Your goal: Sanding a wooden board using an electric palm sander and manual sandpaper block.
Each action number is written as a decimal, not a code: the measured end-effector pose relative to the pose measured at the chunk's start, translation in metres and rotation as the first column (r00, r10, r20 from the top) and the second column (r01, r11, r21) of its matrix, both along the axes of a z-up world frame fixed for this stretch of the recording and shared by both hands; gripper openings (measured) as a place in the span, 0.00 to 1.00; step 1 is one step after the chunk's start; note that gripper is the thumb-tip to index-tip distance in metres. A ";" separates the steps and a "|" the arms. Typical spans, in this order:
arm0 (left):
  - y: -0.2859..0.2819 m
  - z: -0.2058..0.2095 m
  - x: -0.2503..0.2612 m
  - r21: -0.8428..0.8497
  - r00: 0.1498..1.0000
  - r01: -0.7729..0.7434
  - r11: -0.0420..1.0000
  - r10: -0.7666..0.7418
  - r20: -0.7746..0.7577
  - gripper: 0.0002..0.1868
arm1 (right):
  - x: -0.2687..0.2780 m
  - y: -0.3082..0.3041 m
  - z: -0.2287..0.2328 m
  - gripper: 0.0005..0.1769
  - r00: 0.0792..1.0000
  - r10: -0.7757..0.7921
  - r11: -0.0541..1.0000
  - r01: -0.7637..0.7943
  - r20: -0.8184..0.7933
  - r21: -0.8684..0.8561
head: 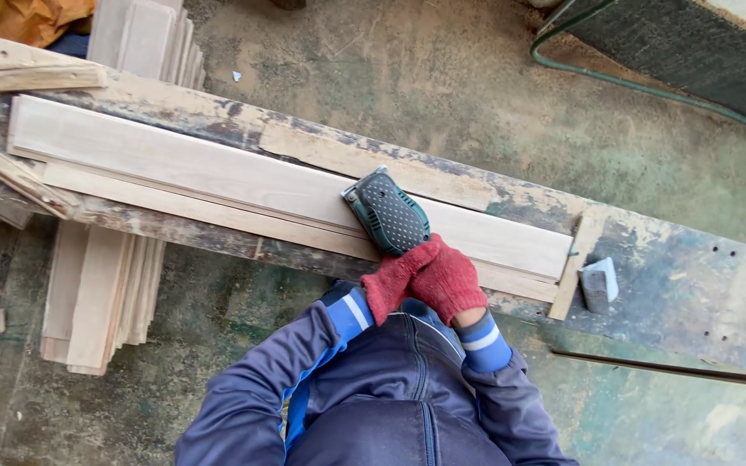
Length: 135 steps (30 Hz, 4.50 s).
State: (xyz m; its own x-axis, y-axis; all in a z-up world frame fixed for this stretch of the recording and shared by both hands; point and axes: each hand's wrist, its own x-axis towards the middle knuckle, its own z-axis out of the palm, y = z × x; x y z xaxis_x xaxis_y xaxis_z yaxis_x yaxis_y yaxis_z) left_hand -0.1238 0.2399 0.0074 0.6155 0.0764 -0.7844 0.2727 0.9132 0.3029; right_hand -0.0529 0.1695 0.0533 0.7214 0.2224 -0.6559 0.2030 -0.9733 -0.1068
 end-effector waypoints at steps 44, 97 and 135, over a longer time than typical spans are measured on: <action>-0.022 0.097 0.012 0.178 0.967 0.252 0.951 -0.251 -0.032 0.49 | -0.011 -0.024 0.081 0.34 0.997 0.074 0.995 -0.075 0.016 0.068; -0.162 -0.029 0.034 0.353 0.982 0.173 0.919 -0.134 -0.134 0.20 | 0.184 -0.573 -0.125 0.28 0.452 -0.460 -0.162 0.804 -0.765 0.572; 0.106 0.007 -0.305 0.435 0.903 -0.398 0.808 0.428 0.032 0.17 | 0.048 -0.087 -0.101 0.23 0.483 -0.297 0.033 0.867 -0.823 0.497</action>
State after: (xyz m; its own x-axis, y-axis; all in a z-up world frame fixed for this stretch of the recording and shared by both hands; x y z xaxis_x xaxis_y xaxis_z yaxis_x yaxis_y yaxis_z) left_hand -0.4287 0.3457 0.0141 0.3997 0.6434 -0.6529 -0.0684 0.7313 0.6787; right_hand -0.0045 0.0826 -0.0474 0.6206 0.4188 -0.6629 -0.7330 0.0095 -0.6801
